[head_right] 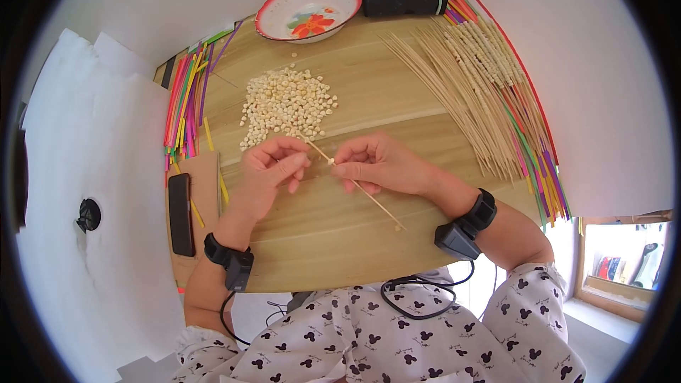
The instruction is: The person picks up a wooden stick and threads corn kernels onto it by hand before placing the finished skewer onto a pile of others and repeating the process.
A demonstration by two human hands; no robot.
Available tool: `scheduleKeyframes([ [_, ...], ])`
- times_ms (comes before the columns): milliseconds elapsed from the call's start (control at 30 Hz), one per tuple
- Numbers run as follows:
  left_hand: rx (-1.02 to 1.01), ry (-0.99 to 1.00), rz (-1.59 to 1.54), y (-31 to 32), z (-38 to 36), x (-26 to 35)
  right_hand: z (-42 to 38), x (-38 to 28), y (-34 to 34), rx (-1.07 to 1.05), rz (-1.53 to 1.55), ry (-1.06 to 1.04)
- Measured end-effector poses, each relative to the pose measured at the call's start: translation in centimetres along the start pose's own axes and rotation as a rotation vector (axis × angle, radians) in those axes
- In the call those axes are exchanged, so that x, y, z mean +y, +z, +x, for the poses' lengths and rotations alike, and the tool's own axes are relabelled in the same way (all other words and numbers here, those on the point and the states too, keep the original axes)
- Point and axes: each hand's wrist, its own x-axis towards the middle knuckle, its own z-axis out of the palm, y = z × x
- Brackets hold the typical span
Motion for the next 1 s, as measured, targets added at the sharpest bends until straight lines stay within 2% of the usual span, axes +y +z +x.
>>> scheduleKeyframes([
  [100,0.256,0.188,0.013,-2.1,0.3,0.8,-0.1,0.2,-0.2,0.050,0.041,0.003],
  [133,0.257,0.189,0.014,-2.9,0.4,1.0,0.0,0.2,-0.2,0.072,0.057,-0.007],
  [200,0.401,0.245,-0.032,-4.3,0.6,1.4,0.0,0.3,-0.2,0.077,0.064,-0.015],
  [433,0.393,0.276,0.041,-6.2,1.2,1.1,0.0,0.5,-0.2,0.087,0.089,-0.030],
  [500,0.353,0.309,0.175,-6.0,1.2,1.0,0.0,0.6,-0.3,0.085,0.089,-0.029],
  [600,0.375,0.264,0.300,-4.9,1.0,1.1,0.0,0.8,-0.4,0.083,0.078,-0.033],
  [800,0.340,0.266,0.341,-5.1,1.0,0.8,-0.1,0.4,-0.3,0.092,0.065,-0.023],
  [933,0.370,0.297,0.371,-5.5,1.1,1.0,-0.1,0.2,-0.2,0.090,0.042,-0.014],
  [1000,0.473,0.312,0.427,-6.1,1.2,1.2,-0.1,0.0,-0.1,0.089,0.025,-0.008],
])
